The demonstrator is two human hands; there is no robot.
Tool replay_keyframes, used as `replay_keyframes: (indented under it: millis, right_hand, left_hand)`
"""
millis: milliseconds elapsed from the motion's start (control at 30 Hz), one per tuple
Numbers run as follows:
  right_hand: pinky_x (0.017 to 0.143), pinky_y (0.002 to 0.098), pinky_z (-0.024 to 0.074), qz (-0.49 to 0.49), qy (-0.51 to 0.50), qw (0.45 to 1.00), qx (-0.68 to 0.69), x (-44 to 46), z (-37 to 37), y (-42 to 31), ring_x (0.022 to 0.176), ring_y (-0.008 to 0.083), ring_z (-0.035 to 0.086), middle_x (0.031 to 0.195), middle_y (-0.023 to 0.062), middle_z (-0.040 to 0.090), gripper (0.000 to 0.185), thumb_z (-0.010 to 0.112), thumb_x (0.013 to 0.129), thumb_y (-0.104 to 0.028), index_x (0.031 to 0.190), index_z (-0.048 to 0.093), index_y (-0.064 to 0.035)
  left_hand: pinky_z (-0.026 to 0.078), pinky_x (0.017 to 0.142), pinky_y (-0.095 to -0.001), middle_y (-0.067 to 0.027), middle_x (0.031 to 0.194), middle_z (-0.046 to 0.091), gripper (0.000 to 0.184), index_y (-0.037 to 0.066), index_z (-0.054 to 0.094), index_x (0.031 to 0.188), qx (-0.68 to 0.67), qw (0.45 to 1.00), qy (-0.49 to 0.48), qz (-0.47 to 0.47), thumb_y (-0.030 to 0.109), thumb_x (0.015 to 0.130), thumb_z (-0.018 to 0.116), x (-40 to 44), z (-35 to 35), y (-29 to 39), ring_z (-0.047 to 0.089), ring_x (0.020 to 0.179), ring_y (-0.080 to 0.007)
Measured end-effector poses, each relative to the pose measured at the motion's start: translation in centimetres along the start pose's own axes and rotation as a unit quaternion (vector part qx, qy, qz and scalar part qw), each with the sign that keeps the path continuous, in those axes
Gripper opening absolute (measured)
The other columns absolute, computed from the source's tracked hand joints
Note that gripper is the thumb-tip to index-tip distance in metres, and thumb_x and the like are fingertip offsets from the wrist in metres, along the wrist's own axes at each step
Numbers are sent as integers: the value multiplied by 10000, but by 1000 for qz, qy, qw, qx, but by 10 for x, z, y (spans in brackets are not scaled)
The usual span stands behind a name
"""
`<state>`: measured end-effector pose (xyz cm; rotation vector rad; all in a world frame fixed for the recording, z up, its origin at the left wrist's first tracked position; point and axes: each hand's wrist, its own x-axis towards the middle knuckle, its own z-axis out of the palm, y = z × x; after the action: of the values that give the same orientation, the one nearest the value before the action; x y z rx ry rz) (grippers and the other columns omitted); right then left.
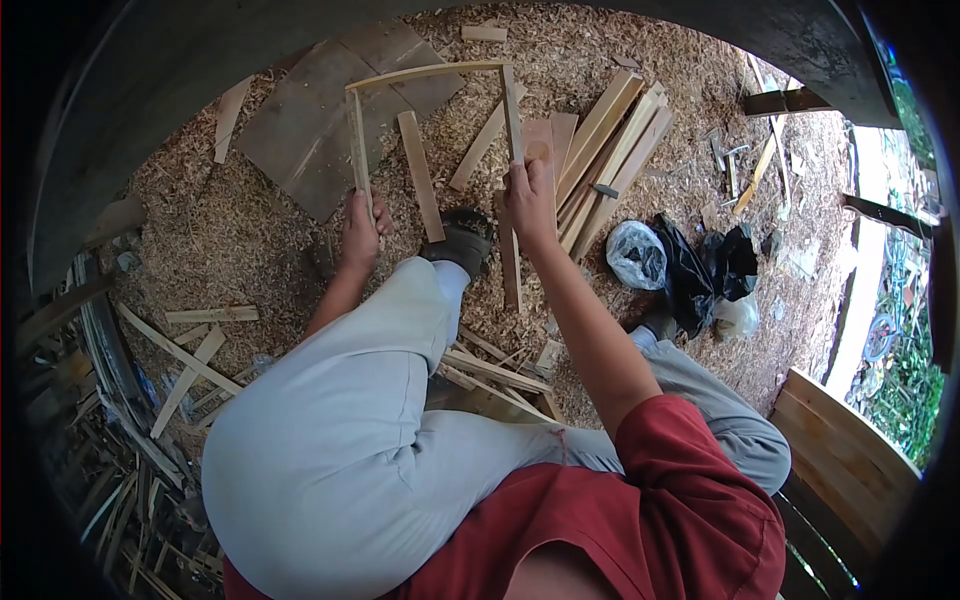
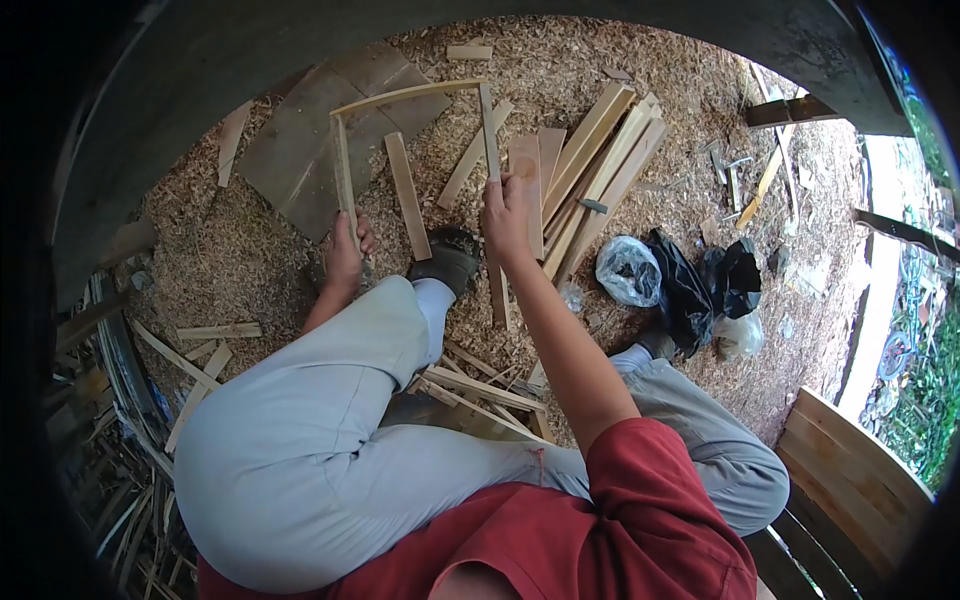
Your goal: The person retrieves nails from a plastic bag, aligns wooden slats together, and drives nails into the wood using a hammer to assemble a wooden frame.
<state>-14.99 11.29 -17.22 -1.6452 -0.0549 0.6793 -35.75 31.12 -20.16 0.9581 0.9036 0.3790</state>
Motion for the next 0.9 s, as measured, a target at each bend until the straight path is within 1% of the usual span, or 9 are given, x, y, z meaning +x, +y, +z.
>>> replay_keyframes:
  millis: [100, 167, 300, 367, 400, 467, 700, 767, 900]
  right_hand:
    - [620, 308, 453, -33, 11, 999, -37, 6, 0, 5, 675, 118, 518, 808, 3, 530, 287, 524, 1176, -313, 1029, 546, -68]
    - [560, 312, 435, -54, 1, 998, -24, 14, -4, 16, 652, 109, 510, 812, 2, 536, 250, 520, 1164, -293, 1152, 546, -44]
    - [587, 326, 442, -34, 6, 999, -41, 6, -3, -2, 679, 120, 519, 810, 11, 544, 256, 529, 1161, -292, 1145, 554, -37]
    - [602, 341, 446, -78, 20, 994, -67, 9, -3, 9, 686, 135, 527, 813, 25, 561, 258, 530, 1160, -289, 1140, 564, -34]
    - [602, 341, 446, -78, 19, 995, -67, 9, -2, 8, 686, 135, 527, 813, 25, 561, 258, 530, 1160, -289, 1140, 564, -34]
    - [629, 338, 450, -71, 25, 995, -64, 5, -1, 8, 687, 134, 512, 788, 13, 517, 275, 515, 1177, -299, 1040, 542, -62]
    - [622, 334, 455, -79, 30, 994, -73, -3, 0, 1, 683, 136, 520, 789, 14, 529, 282, 516, 1174, -305, 1041, 541, -57]
    - [622, 330, 457, -64, 41, 996, -52, -8, 4, -8, 682, 139, 523, 803, 17, 534, 279, 517, 1170, -302, 1040, 543, -57]
    - [621, 318, 451, -95, 46, 992, -66, 18, -3, 16, 687, 125, 515, 830, 8, 542, 244, 524, 1165, -287, 1063, 540, -65]
  left_hand:
    - [417, 593, -298, 9, 854, 474, 363, 74, 548, 1228, 0, 1000, 1, 5, 389, 1182, 374, 0, 3, 4, 435, 649, -95]
    - [414, 591, -296, 9, 854, 473, 362, 74, 548, 1225, 5, 1000, 1, 6, 389, 1182, 375, 2, 5, 6, 435, 652, -95]
    - [409, 592, -291, 9, 861, 475, 362, 78, 544, 1229, 4, 1000, 6, 13, 392, 1183, 370, 3, 9, 5, 435, 656, -95]
    - [408, 593, -290, 9, 863, 475, 363, 78, 542, 1232, 0, 1000, 3, 13, 393, 1184, 368, 1, 8, 3, 434, 655, -95]
    - [408, 594, -291, 8, 864, 475, 363, 78, 541, 1234, 4, 1000, 1, 17, 392, 1185, 366, 0, 9, 3, 432, 654, -96]
    - [407, 595, -292, 7, 865, 476, 363, 78, 539, 1237, 8, 1000, -1, 21, 392, 1186, 364, -1, 10, 3, 429, 652, -97]
    - [409, 596, -305, 3, 864, 475, 354, 85, 537, 1237, 12, 999, -8, 30, 390, 1190, 363, -5, 17, 5, 426, 650, -100]
    - [411, 597, -307, 3, 863, 474, 353, 83, 536, 1235, 12, 999, -11, 29, 389, 1190, 365, -5, 19, 4, 428, 651, -101]
    - [417, 603, -307, 0, 864, 471, 357, 78, 536, 1239, 0, 999, -13, 30, 391, 1187, 371, -3, 26, 14, 430, 653, -103]
